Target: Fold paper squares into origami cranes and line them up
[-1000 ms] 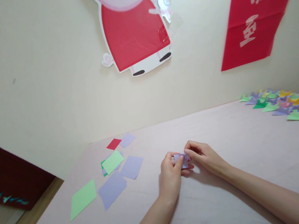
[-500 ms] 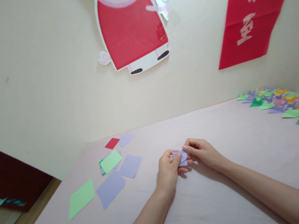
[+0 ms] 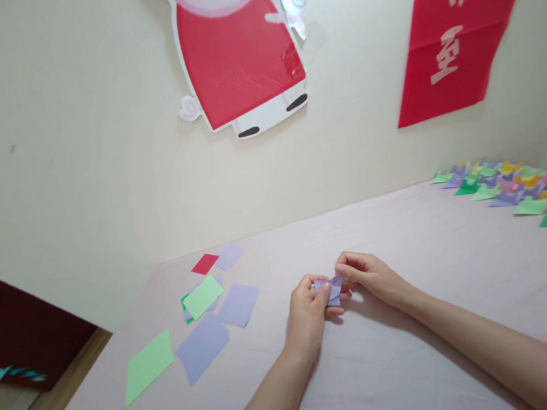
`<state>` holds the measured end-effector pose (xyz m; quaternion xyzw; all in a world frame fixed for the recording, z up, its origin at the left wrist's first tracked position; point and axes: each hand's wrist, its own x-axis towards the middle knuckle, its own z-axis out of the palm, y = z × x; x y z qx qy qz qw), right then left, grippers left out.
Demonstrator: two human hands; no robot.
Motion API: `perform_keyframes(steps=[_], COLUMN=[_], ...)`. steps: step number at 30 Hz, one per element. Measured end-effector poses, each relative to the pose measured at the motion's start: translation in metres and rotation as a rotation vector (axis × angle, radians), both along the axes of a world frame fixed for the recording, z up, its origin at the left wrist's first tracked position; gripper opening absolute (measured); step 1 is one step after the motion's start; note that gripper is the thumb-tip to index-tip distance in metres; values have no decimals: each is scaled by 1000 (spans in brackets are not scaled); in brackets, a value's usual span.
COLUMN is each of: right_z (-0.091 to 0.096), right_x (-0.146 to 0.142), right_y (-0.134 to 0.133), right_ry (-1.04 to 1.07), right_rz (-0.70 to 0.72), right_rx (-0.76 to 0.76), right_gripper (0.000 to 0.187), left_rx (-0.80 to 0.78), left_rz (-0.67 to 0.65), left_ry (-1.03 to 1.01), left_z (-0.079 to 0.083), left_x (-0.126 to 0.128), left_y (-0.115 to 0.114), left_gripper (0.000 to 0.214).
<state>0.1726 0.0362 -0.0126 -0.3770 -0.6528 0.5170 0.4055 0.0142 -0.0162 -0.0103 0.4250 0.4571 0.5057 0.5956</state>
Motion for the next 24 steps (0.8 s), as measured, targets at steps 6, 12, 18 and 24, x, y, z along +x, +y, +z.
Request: perform_keyframes(steps=[6,12,18,24], right_z=[1,2,8,-1], right_x=[-3,-3,9,-5], right_y=[-5,-3,8,-2], right_ry=[-14,-45,-103,-58], right_rz=[46,37,-163,63], right_rx=[-50,0,125,25], right_gripper=[32,32,31,30], left_rx=[-18,15,27,64], left_rz=[-16,-6,40,9], left_ry=[53,75,63,71], left_z=[1,-3,-6,-5], left_x=[1,2,-1,0], left_y=[1,0,0,2], left_gripper=[49,42,43,43])
